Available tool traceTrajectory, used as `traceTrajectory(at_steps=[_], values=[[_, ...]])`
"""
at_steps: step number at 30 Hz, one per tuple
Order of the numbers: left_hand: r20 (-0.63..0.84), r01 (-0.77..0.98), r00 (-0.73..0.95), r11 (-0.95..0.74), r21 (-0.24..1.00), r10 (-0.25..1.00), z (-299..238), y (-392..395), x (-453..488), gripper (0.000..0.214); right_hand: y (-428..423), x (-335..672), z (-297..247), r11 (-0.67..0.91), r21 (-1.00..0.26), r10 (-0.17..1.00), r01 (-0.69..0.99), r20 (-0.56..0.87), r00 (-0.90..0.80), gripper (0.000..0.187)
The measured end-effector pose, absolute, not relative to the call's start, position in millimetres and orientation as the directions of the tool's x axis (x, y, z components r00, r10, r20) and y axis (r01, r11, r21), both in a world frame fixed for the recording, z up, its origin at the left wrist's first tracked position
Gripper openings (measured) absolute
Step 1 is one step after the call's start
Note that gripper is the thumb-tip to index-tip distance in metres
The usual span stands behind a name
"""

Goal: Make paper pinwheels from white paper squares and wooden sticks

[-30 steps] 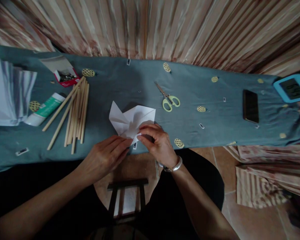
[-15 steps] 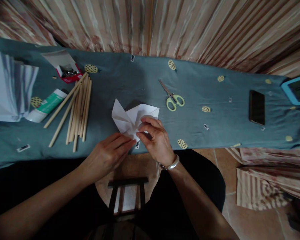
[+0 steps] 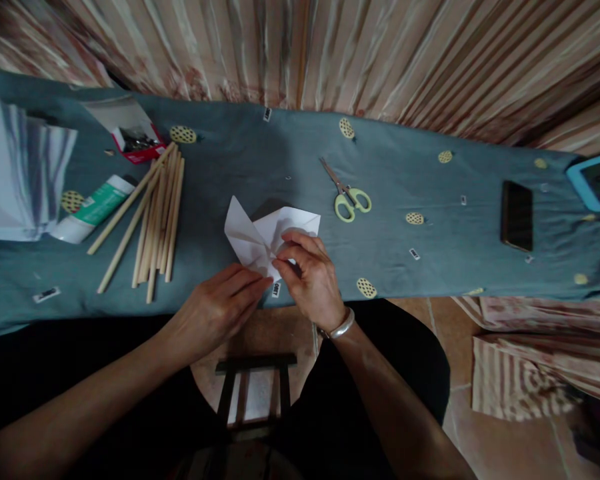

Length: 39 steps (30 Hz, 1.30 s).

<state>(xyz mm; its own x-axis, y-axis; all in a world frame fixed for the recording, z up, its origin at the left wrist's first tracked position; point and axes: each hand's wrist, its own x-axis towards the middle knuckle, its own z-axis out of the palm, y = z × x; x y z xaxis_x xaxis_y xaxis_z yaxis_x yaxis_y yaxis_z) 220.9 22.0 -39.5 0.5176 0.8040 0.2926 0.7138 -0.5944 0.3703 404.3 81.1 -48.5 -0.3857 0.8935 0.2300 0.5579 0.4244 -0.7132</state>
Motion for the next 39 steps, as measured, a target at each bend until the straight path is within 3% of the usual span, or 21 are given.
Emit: traceTrajectory(at_steps=[39], values=[[0.295, 0.75, 0.511, -0.586, 0.307, 0.808, -40.5, 22.1, 221.5, 0.021, 81.4, 396.7, -50.3, 0.443, -0.673, 0.894, 0.593, 0.277, -0.353, 0.005]])
